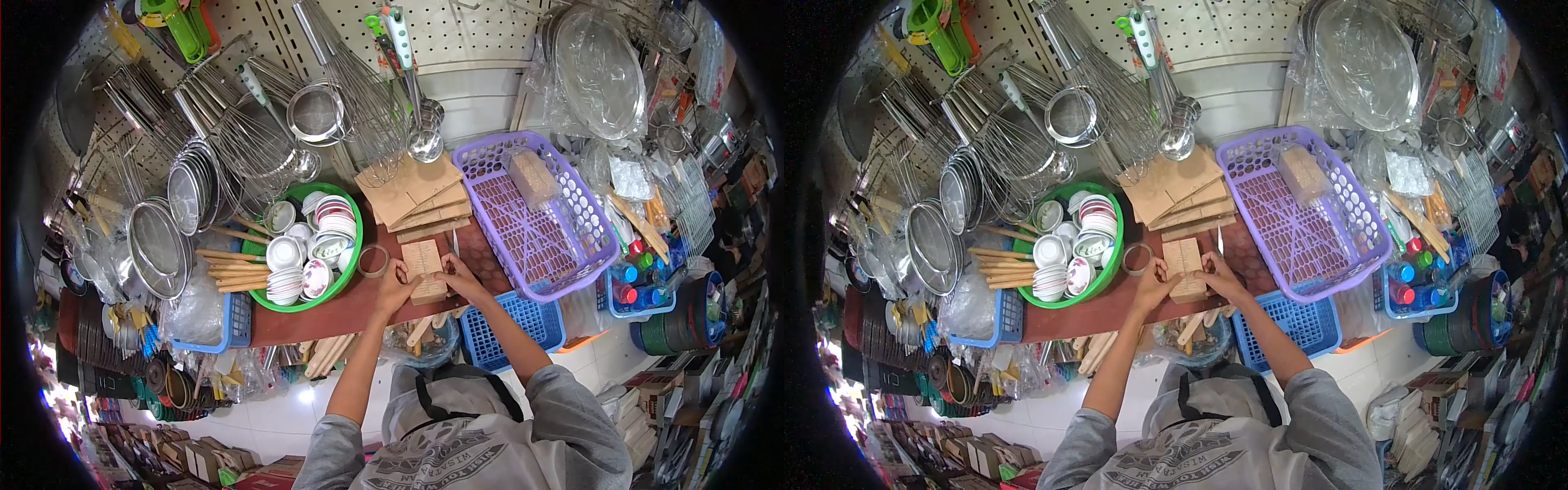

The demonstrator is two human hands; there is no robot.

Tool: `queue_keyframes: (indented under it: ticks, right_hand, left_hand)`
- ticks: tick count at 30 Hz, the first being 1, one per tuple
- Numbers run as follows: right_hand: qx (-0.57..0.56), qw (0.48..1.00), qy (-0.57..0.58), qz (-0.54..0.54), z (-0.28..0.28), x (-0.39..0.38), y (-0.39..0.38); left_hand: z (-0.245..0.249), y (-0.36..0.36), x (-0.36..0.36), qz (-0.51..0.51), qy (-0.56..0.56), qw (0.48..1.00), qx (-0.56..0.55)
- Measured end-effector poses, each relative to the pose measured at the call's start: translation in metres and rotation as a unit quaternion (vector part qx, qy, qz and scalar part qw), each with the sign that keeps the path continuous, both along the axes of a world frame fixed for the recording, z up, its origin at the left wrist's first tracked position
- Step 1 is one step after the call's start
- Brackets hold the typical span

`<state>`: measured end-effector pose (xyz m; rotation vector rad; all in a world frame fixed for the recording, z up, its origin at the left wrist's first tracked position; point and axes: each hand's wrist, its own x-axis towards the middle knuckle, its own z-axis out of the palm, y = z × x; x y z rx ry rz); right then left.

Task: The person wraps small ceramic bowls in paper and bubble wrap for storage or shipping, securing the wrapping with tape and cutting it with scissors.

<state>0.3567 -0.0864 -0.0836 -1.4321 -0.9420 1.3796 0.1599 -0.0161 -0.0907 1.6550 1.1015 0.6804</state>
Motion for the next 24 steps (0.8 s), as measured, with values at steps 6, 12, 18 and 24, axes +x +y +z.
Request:
queue_keyframes:
  ticks: [6,12,18,24]
  right_hand:
    - [-0.001,1.0,0.017,-0.01,0.001,-0.001,-0.001]
    - [0.005,0.999,0.029,-0.028,-0.005,-0.005,-0.005]
    - [0.011,0.998,0.034,-0.042,-0.01,-0.007,-0.007]
    - [0.006,0.998,0.031,-0.045,-0.011,-0.008,-0.009]
  left_hand:
    - [0.006,0.001,-0.003,0.008,-0.07,0.993,-0.094]
    - [0.022,0.0,-0.005,0.004,-0.046,0.992,-0.118]
    - [-0.009,0.003,-0.003,-0.007,-0.034,0.999,0.011]
    - [-0.001,-0.004,-0.006,-0.014,-0.052,0.997,-0.054]
